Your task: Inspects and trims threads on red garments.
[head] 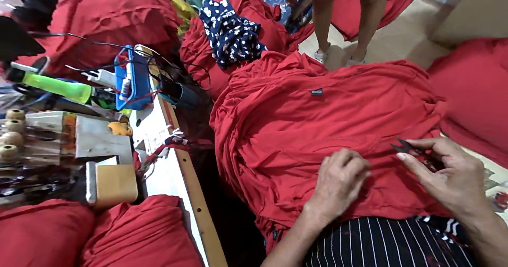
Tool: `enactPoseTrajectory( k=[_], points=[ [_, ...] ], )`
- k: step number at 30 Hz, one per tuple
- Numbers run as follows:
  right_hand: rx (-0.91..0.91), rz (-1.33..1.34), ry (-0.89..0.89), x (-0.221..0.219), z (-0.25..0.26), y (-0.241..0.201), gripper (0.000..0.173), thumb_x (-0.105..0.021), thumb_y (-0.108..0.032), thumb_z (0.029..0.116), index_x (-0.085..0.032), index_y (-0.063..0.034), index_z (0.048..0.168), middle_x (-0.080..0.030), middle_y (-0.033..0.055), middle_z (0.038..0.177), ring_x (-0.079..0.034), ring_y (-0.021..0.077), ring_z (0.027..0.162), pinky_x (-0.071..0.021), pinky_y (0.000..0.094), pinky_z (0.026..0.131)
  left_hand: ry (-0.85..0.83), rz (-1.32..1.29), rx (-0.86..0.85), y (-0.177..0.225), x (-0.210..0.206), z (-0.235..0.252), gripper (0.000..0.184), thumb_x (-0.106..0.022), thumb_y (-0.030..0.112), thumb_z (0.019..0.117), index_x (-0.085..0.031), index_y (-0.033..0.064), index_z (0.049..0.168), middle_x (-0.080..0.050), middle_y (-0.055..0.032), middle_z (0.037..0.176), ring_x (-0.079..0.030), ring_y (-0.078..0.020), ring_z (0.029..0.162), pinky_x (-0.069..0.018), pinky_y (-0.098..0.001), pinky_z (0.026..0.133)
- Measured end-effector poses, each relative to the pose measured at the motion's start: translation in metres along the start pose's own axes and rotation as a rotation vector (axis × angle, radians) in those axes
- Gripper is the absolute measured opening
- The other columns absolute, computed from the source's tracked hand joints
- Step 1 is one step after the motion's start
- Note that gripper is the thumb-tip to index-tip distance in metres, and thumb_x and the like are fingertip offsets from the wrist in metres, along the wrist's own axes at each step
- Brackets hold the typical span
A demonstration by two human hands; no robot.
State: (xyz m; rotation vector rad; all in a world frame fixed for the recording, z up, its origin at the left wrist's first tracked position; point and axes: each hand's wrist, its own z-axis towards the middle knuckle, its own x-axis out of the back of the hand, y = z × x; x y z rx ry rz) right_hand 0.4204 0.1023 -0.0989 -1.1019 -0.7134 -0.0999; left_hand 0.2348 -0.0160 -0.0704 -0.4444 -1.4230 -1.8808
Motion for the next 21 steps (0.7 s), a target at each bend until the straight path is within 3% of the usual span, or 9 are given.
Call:
enactPoseTrajectory(
  k=[4,7,10,15,21],
  points=[
    [0.011,0.002,-0.020,-0.004,-0.001,0.001,0.043,-0.064,-0.034,0.0938,-0.070,0.0032,0.113,-0.068,0.0169,0.097,-0.061,0.0181,0.077,-0.0497,0.0359,0.067,0.140,0.059,-0.001,-0.017,-0.010,0.006,0.012,-0.076,0.006,0.0857,-0.075,0.0028,0.097,-0.069,-0.0122,0.098,-0.068,-0.0232,0.090,-0.0569,-0.0374,0.079],
    [0.018,-0.008,-0.028,-0.005,-0.001,0.000,0.043,-0.064,-0.035,0.0934,-0.070,0.0028,0.114,-0.068,0.0166,0.097,-0.060,0.0181,0.075,-0.0490,0.0361,0.066,0.177,0.216,-0.067,-0.019,-0.026,0.014,0.016,-0.078,0.012,0.0845,-0.078,0.0088,0.100,-0.071,-0.0097,0.097,-0.068,-0.0234,0.088,-0.0537,-0.0377,0.073],
    [0.024,-0.005,-0.032,-0.004,-0.002,-0.002,0.044,-0.064,-0.037,0.0936,-0.070,0.0022,0.113,-0.068,0.0163,0.097,-0.061,0.0173,0.076,-0.0504,0.0350,0.067,0.264,0.271,-0.139,-0.024,-0.036,0.019,0.004,-0.077,0.013,0.0857,-0.080,0.0112,0.088,-0.073,-0.0065,0.089,-0.067,-0.0204,0.079,-0.0503,-0.0345,0.065],
    [0.045,0.034,-0.065,-0.006,-0.005,-0.004,0.043,-0.063,-0.038,0.0937,-0.071,0.0008,0.111,-0.069,0.0139,0.098,-0.061,0.0136,0.077,-0.0500,0.0309,0.068,0.303,0.107,-0.115,-0.025,-0.028,0.011,0.006,-0.075,0.009,0.0869,-0.077,0.0053,0.084,-0.072,-0.0077,0.084,-0.068,-0.0172,0.079,-0.0545,-0.0307,0.068],
    [0.177,0.003,-0.121,-0.010,-0.008,-0.005,0.037,-0.062,-0.036,0.0948,-0.074,-0.0029,0.108,-0.072,0.0128,0.099,-0.065,0.0199,0.076,-0.0512,0.0398,0.065,0.330,0.095,-0.081,-0.021,-0.031,0.005,0.008,-0.071,0.010,0.0895,-0.075,0.0040,0.085,-0.071,-0.0082,0.086,-0.068,-0.0167,0.079,-0.0536,-0.0301,0.069]
  ],
)
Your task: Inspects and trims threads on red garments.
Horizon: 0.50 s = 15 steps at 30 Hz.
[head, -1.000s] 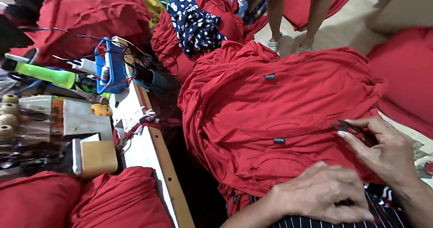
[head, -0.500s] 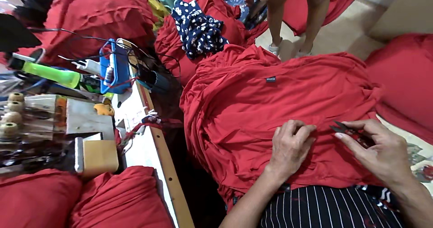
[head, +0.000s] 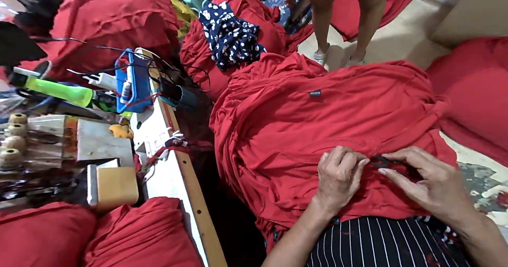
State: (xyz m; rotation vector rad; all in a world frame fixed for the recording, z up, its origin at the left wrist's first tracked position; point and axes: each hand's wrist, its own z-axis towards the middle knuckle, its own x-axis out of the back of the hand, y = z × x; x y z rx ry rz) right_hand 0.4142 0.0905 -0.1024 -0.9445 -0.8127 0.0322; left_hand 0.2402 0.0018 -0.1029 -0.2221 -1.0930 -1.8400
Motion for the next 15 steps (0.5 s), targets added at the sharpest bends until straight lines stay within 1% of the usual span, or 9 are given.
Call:
enactPoseTrajectory(
  k=[3,7,9,11,15],
  points=[
    [0.038,-0.005,0.027,-0.004,0.001,-0.001,0.035,-0.063,-0.034,0.0954,-0.074,-0.0030,0.106,-0.073,0.0132,0.100,-0.068,0.0210,0.082,-0.0534,0.0388,0.068,0.015,-0.013,0.004,0.001,-0.001,-0.001,0.008,-0.071,0.010,0.0898,-0.074,0.0037,0.085,-0.071,-0.0082,0.086,-0.067,-0.0162,0.078,-0.0528,-0.0294,0.068],
    [0.051,-0.027,0.063,-0.008,0.004,-0.004,0.034,-0.063,-0.032,0.0971,-0.074,-0.0017,0.107,-0.072,0.0151,0.100,-0.069,0.0229,0.084,-0.0537,0.0395,0.070,0.011,-0.012,-0.009,0.004,-0.001,-0.003,0.007,-0.071,0.009,0.0888,-0.074,0.0036,0.085,-0.071,-0.0089,0.085,-0.067,-0.0166,0.078,-0.0526,-0.0297,0.069],
    [0.047,-0.047,0.058,-0.009,0.004,-0.005,0.034,-0.061,-0.031,0.0985,-0.074,-0.0010,0.108,-0.073,0.0160,0.100,-0.070,0.0248,0.082,-0.0538,0.0417,0.068,0.003,-0.025,-0.020,0.005,-0.002,-0.003,0.007,-0.071,0.008,0.0885,-0.075,0.0039,0.085,-0.071,-0.0089,0.085,-0.067,-0.0170,0.079,-0.0520,-0.0301,0.069],
    [0.041,-0.063,0.055,-0.010,0.003,-0.005,0.032,-0.059,-0.029,0.0996,-0.074,-0.0017,0.105,-0.073,0.0151,0.098,-0.070,0.0249,0.082,-0.0539,0.0418,0.067,-0.005,-0.036,-0.022,0.005,-0.003,-0.004,0.006,-0.071,0.008,0.0882,-0.075,0.0043,0.084,-0.072,-0.0084,0.085,-0.067,-0.0170,0.079,-0.0522,-0.0303,0.069],
    [0.017,-0.079,0.046,-0.012,0.003,-0.004,0.033,-0.058,-0.031,0.0991,-0.074,-0.0027,0.103,-0.073,0.0138,0.094,-0.070,0.0256,0.078,-0.0523,0.0438,0.064,-0.025,-0.043,-0.021,0.003,-0.003,-0.004,0.006,-0.071,0.007,0.0878,-0.075,0.0038,0.084,-0.071,-0.0086,0.085,-0.067,-0.0175,0.079,-0.0514,-0.0312,0.069]
  ],
)
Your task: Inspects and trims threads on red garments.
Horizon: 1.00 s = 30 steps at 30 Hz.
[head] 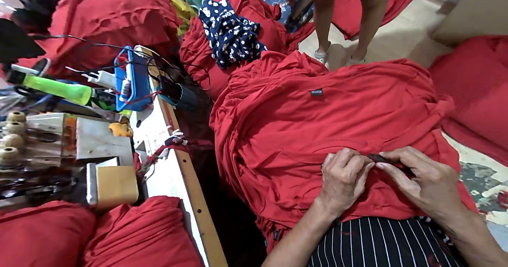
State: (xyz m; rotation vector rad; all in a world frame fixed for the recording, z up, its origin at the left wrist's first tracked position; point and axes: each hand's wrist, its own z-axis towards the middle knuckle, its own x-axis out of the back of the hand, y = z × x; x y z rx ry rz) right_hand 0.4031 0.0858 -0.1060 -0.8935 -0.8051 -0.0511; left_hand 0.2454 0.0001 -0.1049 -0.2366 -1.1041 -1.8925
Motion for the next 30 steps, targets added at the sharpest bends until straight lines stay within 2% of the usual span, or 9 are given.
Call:
enactPoseTrajectory(
  k=[4,10,14,19,23,26,30],
  points=[
    [0.009,-0.003,-0.003,0.0005,0.0011,-0.0010,0.034,-0.057,-0.031,0.0990,-0.074,-0.0014,0.102,-0.073,0.0150,0.094,-0.071,0.0267,0.077,-0.0530,0.0444,0.063,-0.017,-0.005,0.002,0.0008,0.0013,0.0007,0.007,-0.071,0.007,0.0878,-0.075,0.0035,0.085,-0.072,-0.0087,0.085,-0.067,-0.0177,0.078,-0.0508,-0.0323,0.069],
    [0.036,-0.016,0.040,-0.0008,0.0049,-0.0041,0.032,-0.057,-0.031,0.0981,-0.074,-0.0032,0.100,-0.073,0.0128,0.091,-0.071,0.0240,0.074,-0.0534,0.0397,0.059,-0.007,0.014,-0.020,-0.0020,0.0006,0.0027,0.008,-0.069,0.009,0.0877,-0.074,0.0040,0.084,-0.071,-0.0088,0.084,-0.066,-0.0180,0.077,-0.0495,-0.0313,0.067],
    [0.056,0.010,0.084,-0.0036,0.0052,-0.0044,0.031,-0.060,-0.033,0.0965,-0.074,-0.0053,0.102,-0.073,0.0107,0.092,-0.070,0.0211,0.077,-0.0543,0.0360,0.061,0.002,0.024,-0.031,-0.0026,0.0012,0.0026,0.009,-0.068,0.010,0.0887,-0.074,0.0052,0.084,-0.071,-0.0076,0.084,-0.066,-0.0172,0.078,-0.0497,-0.0304,0.068],
    [0.072,-0.020,0.088,-0.0038,0.0042,-0.0046,0.031,-0.057,-0.030,0.0967,-0.075,-0.0051,0.097,-0.073,0.0102,0.089,-0.072,0.0228,0.076,-0.0549,0.0392,0.060,0.009,0.020,-0.036,-0.0022,0.0016,0.0012,0.009,-0.068,0.011,0.0886,-0.073,0.0054,0.084,-0.071,-0.0073,0.084,-0.066,-0.0172,0.077,-0.0501,-0.0306,0.068],
    [0.071,-0.021,0.107,-0.0030,0.0030,-0.0023,0.031,-0.056,-0.029,0.0974,-0.075,-0.0050,0.094,-0.073,0.0096,0.086,-0.071,0.0214,0.073,-0.0542,0.0373,0.059,0.013,0.011,-0.043,-0.0027,0.0010,0.0005,0.010,-0.067,0.011,0.0891,-0.073,0.0049,0.083,-0.070,-0.0076,0.083,-0.066,-0.0173,0.077,-0.0502,-0.0308,0.068],
    [0.051,-0.006,0.105,-0.0001,0.0013,-0.0009,0.031,-0.058,-0.031,0.0961,-0.075,-0.0049,0.096,-0.073,0.0096,0.086,-0.070,0.0208,0.071,-0.0532,0.0369,0.058,0.012,0.002,-0.029,-0.0020,0.0012,0.0008,0.011,-0.067,0.011,0.0895,-0.073,0.0047,0.083,-0.070,-0.0077,0.084,-0.066,-0.0172,0.077,-0.0504,-0.0308,0.068],
    [0.023,0.029,0.091,0.0026,-0.0036,0.0005,0.034,-0.062,-0.034,0.0923,-0.073,-0.0033,0.102,-0.072,0.0126,0.093,-0.069,0.0219,0.076,-0.0534,0.0373,0.061,0.024,-0.043,-0.008,-0.0015,0.0023,0.0022,0.011,-0.066,0.009,0.0893,-0.072,0.0026,0.083,-0.069,-0.0092,0.083,-0.066,-0.0178,0.077,-0.0516,-0.0305,0.067]
  ],
)
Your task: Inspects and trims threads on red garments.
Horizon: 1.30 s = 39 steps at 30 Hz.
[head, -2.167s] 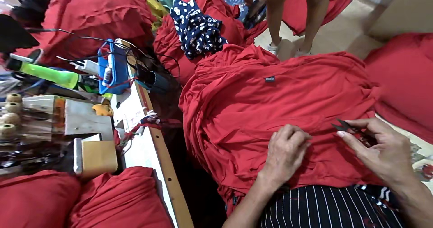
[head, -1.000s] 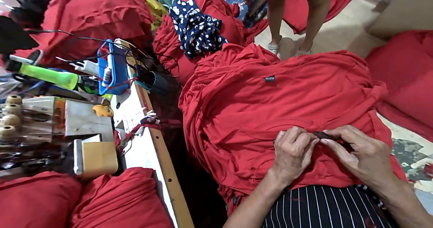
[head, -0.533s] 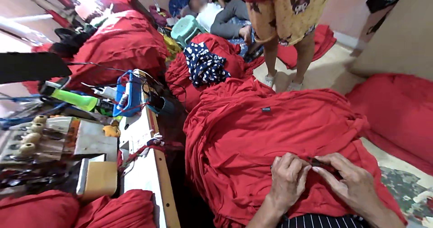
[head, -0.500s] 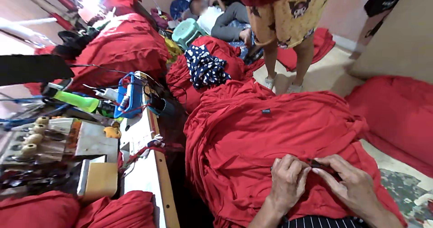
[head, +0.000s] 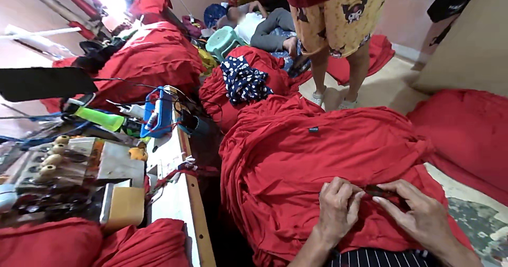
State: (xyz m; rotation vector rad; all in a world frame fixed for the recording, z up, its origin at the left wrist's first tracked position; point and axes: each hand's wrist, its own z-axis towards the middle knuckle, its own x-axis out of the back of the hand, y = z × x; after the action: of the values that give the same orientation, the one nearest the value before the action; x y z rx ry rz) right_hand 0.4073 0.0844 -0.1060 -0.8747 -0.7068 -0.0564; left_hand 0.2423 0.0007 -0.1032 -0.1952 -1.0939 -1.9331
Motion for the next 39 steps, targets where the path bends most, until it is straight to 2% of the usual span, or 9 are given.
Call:
enactPoseTrajectory(
  k=[8,21,24,27,31,33,35,37,39],
  points=[
    [-0.011,0.006,-0.018,-0.002,0.006,-0.004,0.033,-0.061,-0.032,0.0957,-0.073,-0.0024,0.105,-0.071,0.0142,0.095,-0.068,0.0224,0.076,-0.0524,0.0364,0.062,-0.031,-0.034,0.009,0.003,0.000,0.000,0.011,-0.066,0.009,0.0902,-0.072,0.0018,0.085,-0.070,-0.0101,0.085,-0.066,-0.0185,0.078,-0.0515,-0.0324,0.069],
    [-0.019,-0.002,-0.002,-0.004,0.006,0.000,0.031,-0.057,-0.029,0.0994,-0.074,-0.0030,0.102,-0.073,0.0122,0.091,-0.070,0.0205,0.077,-0.0535,0.0352,0.064,-0.075,-0.061,-0.012,0.005,0.006,-0.002,0.011,-0.066,0.009,0.0907,-0.072,0.0023,0.084,-0.070,-0.0100,0.084,-0.066,-0.0188,0.079,-0.0509,-0.0322,0.071],
    [-0.063,0.018,0.025,0.000,0.005,0.000,0.034,-0.061,-0.030,0.0966,-0.071,0.0005,0.107,-0.072,0.0162,0.095,-0.067,0.0213,0.076,-0.0528,0.0356,0.065,-0.023,-0.042,0.002,0.005,0.022,0.004,0.013,-0.064,0.009,0.0917,-0.072,0.0018,0.085,-0.070,-0.0096,0.084,-0.066,-0.0166,0.080,-0.0526,-0.0297,0.073],
    [-0.099,0.038,0.045,0.006,0.005,0.004,0.038,-0.062,-0.031,0.0961,-0.070,0.0033,0.109,-0.071,0.0179,0.095,-0.065,0.0176,0.077,-0.0525,0.0299,0.068,0.152,0.124,0.107,-0.004,0.063,0.016,0.015,-0.063,0.006,0.0906,-0.071,-0.0026,0.082,-0.069,-0.0101,0.082,-0.067,-0.0126,0.081,-0.0554,-0.0243,0.078],
    [-0.140,0.059,0.045,0.012,0.006,0.008,0.040,-0.062,-0.032,0.0956,-0.070,0.0049,0.110,-0.069,0.0191,0.096,-0.062,0.0171,0.077,-0.0510,0.0305,0.068,0.481,0.381,0.356,-0.022,0.132,0.018,0.017,-0.059,0.005,0.0970,-0.067,-0.0102,0.099,-0.065,-0.0153,0.097,-0.064,-0.0118,0.093,-0.0531,-0.0229,0.086],
    [-0.155,0.078,0.043,0.013,0.007,0.008,0.042,-0.063,-0.034,0.0954,-0.070,0.0048,0.111,-0.069,0.0185,0.097,-0.061,0.0148,0.077,-0.0500,0.0281,0.068,0.610,0.497,0.395,-0.024,0.153,0.014,0.027,-0.057,0.002,0.0961,-0.062,-0.0139,0.117,-0.063,-0.0226,0.111,-0.063,-0.0170,0.101,-0.0517,-0.0247,0.091],
    [-0.175,0.109,0.030,0.012,0.009,0.007,0.047,-0.063,-0.036,0.0938,-0.068,0.0047,0.117,-0.069,0.0184,0.100,-0.061,0.0126,0.079,-0.0503,0.0264,0.069,0.615,0.552,0.433,-0.019,0.160,0.010,0.043,-0.059,0.003,0.0948,-0.051,-0.0160,0.133,-0.057,-0.0275,0.121,-0.059,-0.0202,0.106,-0.0493,-0.0264,0.091],
    [-0.160,0.094,0.000,0.012,0.016,0.004,0.060,-0.064,-0.042,0.0920,-0.063,0.0049,0.129,-0.067,0.0216,0.105,-0.060,0.0199,0.082,-0.0499,0.0362,0.071,0.525,0.523,0.416,-0.019,0.156,0.005,0.042,-0.062,0.004,0.0927,-0.055,-0.0155,0.129,-0.058,-0.0292,0.121,-0.060,-0.0231,0.108,-0.0501,-0.0295,0.092],
    [-0.111,0.038,-0.040,0.011,0.027,0.001,0.065,-0.063,-0.043,0.0911,-0.061,0.0040,0.135,-0.065,0.0235,0.106,-0.061,0.0293,0.083,-0.0484,0.0482,0.070,0.383,0.448,0.384,-0.025,0.146,0.002,0.023,-0.065,0.006,0.0915,-0.070,-0.0079,0.108,-0.063,-0.0235,0.114,-0.060,-0.0243,0.111,-0.0498,-0.0313,0.096]
  ],
)
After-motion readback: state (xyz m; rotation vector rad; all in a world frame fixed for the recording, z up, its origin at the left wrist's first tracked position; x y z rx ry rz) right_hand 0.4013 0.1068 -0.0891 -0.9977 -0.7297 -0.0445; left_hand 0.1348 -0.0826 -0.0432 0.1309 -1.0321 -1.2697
